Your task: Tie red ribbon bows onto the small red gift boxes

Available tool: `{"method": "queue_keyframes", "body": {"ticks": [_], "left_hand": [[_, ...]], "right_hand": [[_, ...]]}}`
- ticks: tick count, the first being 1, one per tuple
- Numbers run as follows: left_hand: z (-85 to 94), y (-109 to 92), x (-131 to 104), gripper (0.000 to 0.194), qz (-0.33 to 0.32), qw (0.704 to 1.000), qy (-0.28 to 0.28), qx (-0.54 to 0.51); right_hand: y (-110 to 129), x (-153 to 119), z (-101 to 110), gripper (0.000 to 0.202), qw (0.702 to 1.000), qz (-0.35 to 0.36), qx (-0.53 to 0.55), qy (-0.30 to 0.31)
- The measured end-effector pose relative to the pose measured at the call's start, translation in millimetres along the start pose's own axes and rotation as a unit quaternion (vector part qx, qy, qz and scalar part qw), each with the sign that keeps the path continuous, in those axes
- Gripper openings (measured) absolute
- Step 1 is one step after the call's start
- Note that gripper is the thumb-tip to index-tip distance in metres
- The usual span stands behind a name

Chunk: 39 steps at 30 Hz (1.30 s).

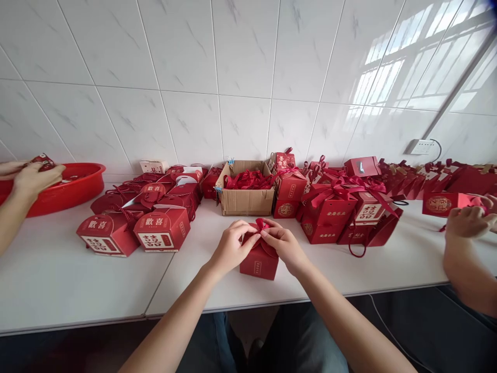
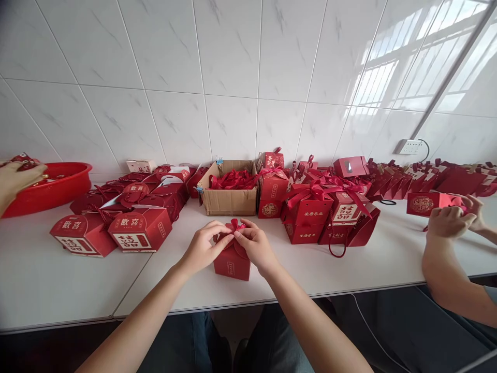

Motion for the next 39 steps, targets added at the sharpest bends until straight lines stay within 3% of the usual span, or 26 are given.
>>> {"method": "queue_keyframes", "body": {"ticks": [4,8,16,18,21,25,30,35,39], "left_hand": [[1.4,4.9,1.7,0.016,0.034,0.999,0.028,-0.031],[4.4,4.9,5.4,0.017,0.067,0.993,0.084,-0.039],[7.7,-14.6,15.3,0.018,0.052,0.986,0.155,-0.018],[7.3,-16.3,17.2,0.018,0.051,0.985,0.166,-0.019],[5.9,-17.3,18.7,0.018,0.046,0.981,0.185,-0.018],[5.2,-17.4,20.7,0.018,0.038,0.98,0.196,-0.022],[4.4,-16.6,21.8,0.018,0.039,0.977,0.21,-0.019],[6.3,-16.2,23.3,0.017,0.025,0.977,0.212,0.003],[8.5,-15.1,24.8,0.017,0.011,0.978,0.206,0.014]], "right_hand": [[6.9,-11.0,-0.2,0.041,0.999,0.011,-0.045,0.019],[16.0,-18.3,10.2,0.026,0.987,0.071,-0.145,0.021],[47.1,-17.9,17.9,0.012,0.914,0.186,-0.361,0.007],[53.2,-18.9,19.4,0.016,0.921,0.159,-0.353,0.037],[49.8,-16.2,24.2,0.03,0.939,0.067,-0.324,0.094],[40.6,0.1,30.2,0.036,0.961,0.019,-0.262,0.083],[27.3,19.3,22.2,0.041,0.978,-0.028,-0.176,0.112],[40.1,17.5,12.6,0.024,0.963,0.07,-0.195,0.171],[51.6,4.5,4.6,0.016,0.914,0.203,-0.271,0.225]]}}
Point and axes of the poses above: each hand's wrist, its own x-axis towards the middle knuckle, its own z-axis out of the back of the hand, y = z × x, the point moved 6 cm from there along x, towards the middle knuckle, and after that the axes turned 13 degrees about x, right-handed, at the moved point
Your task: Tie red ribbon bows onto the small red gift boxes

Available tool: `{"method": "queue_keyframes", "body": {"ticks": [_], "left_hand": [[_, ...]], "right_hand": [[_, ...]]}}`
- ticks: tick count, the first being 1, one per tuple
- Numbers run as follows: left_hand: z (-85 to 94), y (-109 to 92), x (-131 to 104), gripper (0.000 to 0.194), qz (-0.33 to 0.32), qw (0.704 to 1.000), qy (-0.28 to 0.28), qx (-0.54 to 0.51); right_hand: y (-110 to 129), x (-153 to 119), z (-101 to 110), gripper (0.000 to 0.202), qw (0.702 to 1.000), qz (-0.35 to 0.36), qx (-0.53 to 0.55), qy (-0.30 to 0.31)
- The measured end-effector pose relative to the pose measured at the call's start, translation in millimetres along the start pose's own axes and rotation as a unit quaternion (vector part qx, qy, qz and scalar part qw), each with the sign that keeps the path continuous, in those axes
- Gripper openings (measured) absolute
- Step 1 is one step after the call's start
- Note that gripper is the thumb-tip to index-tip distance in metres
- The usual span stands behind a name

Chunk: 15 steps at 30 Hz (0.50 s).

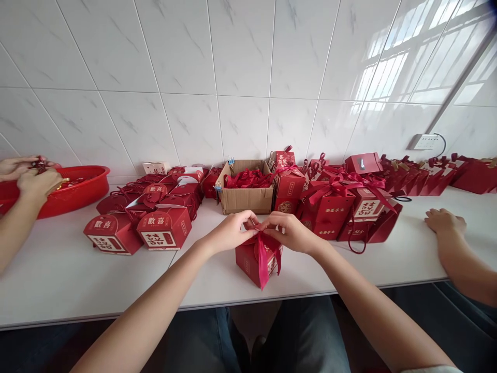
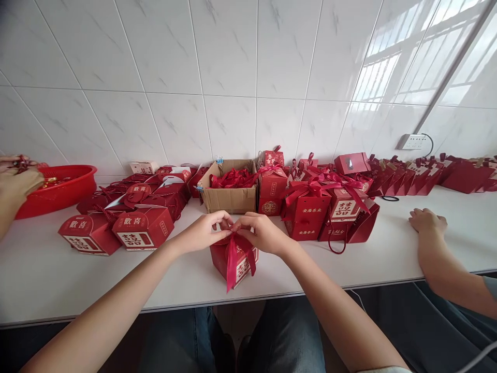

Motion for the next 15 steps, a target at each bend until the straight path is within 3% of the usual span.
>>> {"method": "queue_keyframes", "body": {"ticks": [10,15], "left_hand": [[2.0,-4.2,1.6,0.02,-0.011,0.999,0.015,0.051],[7.5,-1.8,2.5,0.018,-0.004,0.994,0.006,0.106]], "right_hand": [[1.2,-12.2,-16.1,0.041,0.974,0.08,-0.202,0.071],[0.4,-16.2,-17.4,0.048,0.968,0.094,-0.221,0.076]]}}
Point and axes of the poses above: each hand's wrist, its own x-axis towards the middle knuckle, its own z-axis out of the back of the hand, y = z × x, the point moved 6 cm from there along x, towards the middle knuckle, and after that the axes turned 13 degrees about x, right-handed, at the moved point
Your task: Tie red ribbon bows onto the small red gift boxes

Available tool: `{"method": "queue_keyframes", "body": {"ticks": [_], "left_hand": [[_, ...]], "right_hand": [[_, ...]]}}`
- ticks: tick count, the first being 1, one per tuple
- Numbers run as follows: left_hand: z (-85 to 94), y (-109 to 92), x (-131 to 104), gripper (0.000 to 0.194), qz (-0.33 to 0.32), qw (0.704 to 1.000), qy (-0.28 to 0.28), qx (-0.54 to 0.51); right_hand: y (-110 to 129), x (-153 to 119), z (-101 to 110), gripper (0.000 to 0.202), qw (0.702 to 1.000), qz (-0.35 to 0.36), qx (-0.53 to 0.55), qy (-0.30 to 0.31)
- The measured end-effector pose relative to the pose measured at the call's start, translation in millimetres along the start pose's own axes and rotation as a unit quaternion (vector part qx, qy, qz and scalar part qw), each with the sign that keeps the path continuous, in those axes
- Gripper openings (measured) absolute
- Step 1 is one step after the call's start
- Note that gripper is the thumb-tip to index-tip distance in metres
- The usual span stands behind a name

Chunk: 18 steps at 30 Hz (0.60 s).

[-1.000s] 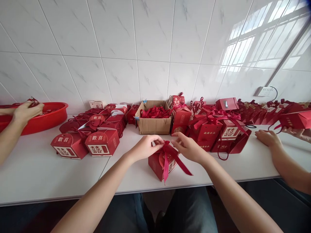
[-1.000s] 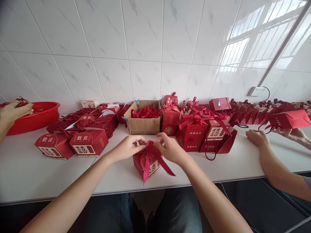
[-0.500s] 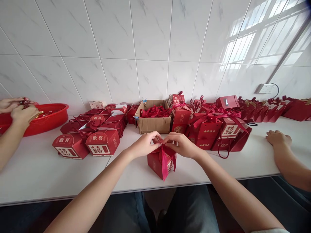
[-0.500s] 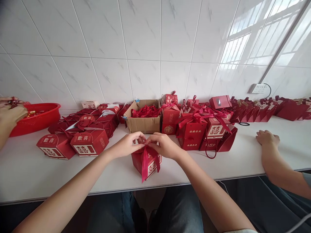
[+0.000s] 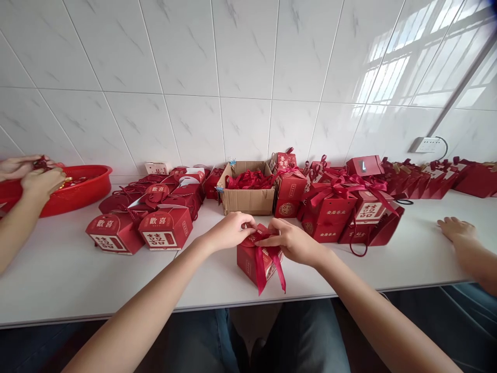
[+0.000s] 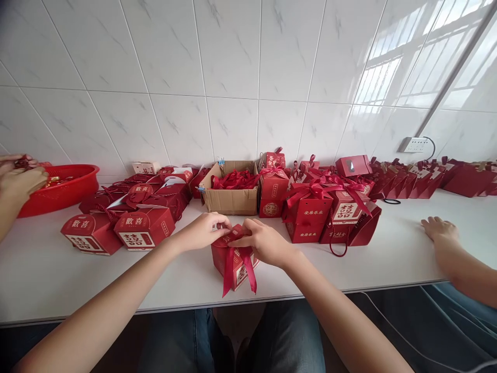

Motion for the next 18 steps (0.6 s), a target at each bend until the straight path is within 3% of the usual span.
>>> {"method": "queue_keyframes", "body": {"ticks": [11,18], "left_hand": [[-14.4,5.0,1.1,0.019,-0.073,0.996,0.054,-0.023],[-7.3,6.0,-0.9,0.007,-0.097,0.994,0.022,-0.037]], "right_hand": [[-3.8,-1.0,-1.3,0.043,0.997,-0.005,0.082,-0.011],[-5.1,-1.4,-1.8,0.042,0.997,-0.007,0.077,-0.006]]}}
Point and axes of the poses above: each hand's wrist, its own x-axis towards the middle knuckle, its own z-axis out of the back of the hand, y = z × x, the point moved 6 cm from there along x, towards the middle knuckle, and after that the axes turned 13 degrees about x, right-handed, at the moved point
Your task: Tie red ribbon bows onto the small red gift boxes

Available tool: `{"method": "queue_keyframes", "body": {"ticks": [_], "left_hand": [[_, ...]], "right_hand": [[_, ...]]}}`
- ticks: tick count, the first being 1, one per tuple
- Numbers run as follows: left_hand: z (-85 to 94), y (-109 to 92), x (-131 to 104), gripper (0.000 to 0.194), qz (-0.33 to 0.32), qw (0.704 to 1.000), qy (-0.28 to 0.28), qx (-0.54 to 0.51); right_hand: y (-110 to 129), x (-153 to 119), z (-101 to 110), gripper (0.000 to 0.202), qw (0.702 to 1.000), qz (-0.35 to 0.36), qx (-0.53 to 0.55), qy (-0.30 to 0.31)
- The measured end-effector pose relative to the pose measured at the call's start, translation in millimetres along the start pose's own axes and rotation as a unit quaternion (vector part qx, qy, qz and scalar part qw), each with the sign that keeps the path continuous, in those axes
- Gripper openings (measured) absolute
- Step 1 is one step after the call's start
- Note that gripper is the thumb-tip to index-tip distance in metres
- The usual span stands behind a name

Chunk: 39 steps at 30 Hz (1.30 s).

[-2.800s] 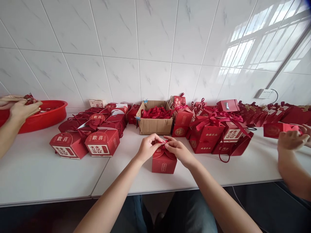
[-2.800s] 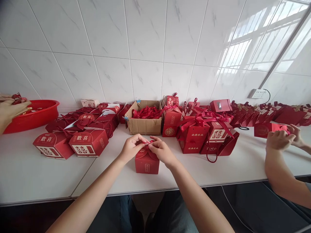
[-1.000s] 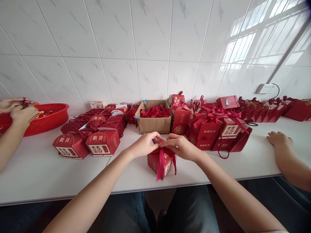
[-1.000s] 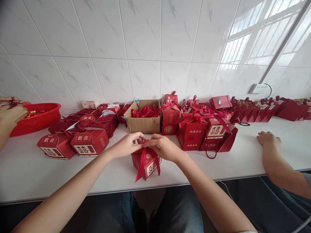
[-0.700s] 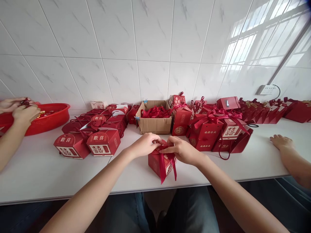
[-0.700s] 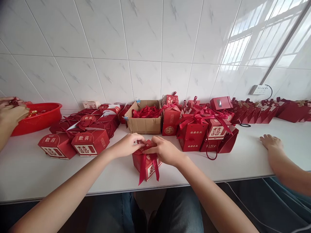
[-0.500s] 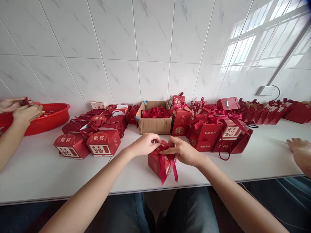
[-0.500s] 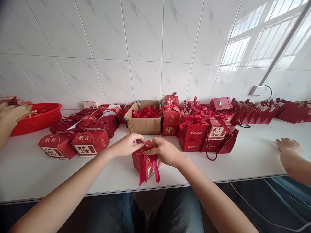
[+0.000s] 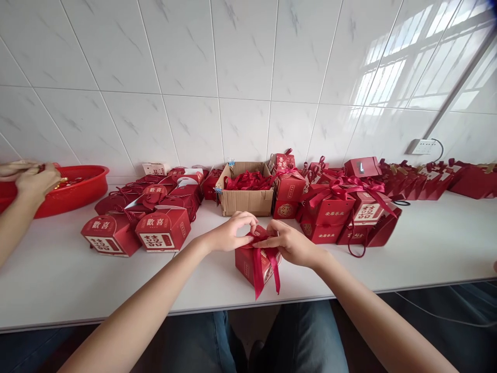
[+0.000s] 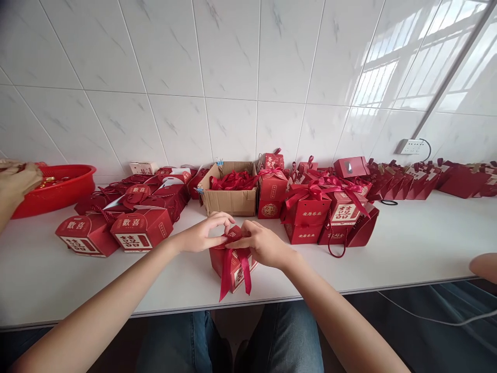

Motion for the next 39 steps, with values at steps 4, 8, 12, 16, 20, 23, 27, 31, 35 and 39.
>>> {"method": "queue_keyframes", "body": {"ticks": [4,8,12,16,20,23,27,31,35,39], "left_hand": [[-1.2,-2.3,0.6,0.007,-0.013,1.0,0.002,0.014],[-2.3,-4.1,3.3,0.008,-0.018,0.999,0.006,0.027],[-0.6,-4.1,6.8,0.012,-0.005,1.0,0.011,0.015],[-0.7,-2.1,8.8,0.016,0.008,0.999,0.044,0.006],[1.6,-4.0,8.0,0.007,-0.021,0.999,0.044,0.022],[1.9,-4.3,6.8,0.004,-0.025,0.999,0.038,0.028],[0.6,-2.5,6.3,0.008,-0.006,0.999,0.032,0.042],[-1.3,-6.1,7.1,0.011,-0.011,0.998,0.046,0.037],[-2.7,-9.1,9.1,0.021,0.0,0.998,0.064,-0.029],[-0.8,-7.9,10.2,0.019,0.0,0.995,0.058,-0.08]], "right_hand": [[-0.8,0.2,-0.4,0.046,1.0,-0.011,0.013,0.001],[-2.1,0.3,-1.6,0.048,1.0,-0.018,0.016,0.008],[-2.7,0.5,-1.5,0.047,1.0,-0.017,0.012,0.007],[-2.4,0.0,-0.9,0.048,1.0,-0.011,0.008,0.006],[-4.1,-0.9,-1.8,0.046,1.0,-0.019,0.005,0.009],[-5.0,-1.2,-2.7,0.044,1.0,-0.022,0.003,0.011],[-4.9,-1.4,-3.4,0.043,1.0,-0.025,0.009,0.011],[-2.8,-0.7,-3.4,0.041,1.0,-0.025,0.011,0.012],[-0.1,0.7,-2.0,0.039,1.0,-0.017,0.015,0.007],[1.0,0.8,-1.5,0.037,1.0,-0.006,0.021,0.004]]}}
Point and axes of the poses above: each hand's wrist, its own x-axis towards the middle knuckle, its own z-axis out of the back of the hand, y = z × x, the point moved 6 cm from there along x, towards the middle knuckle, and after that the axes turned 13 degrees about x, right-handed, at the moved point
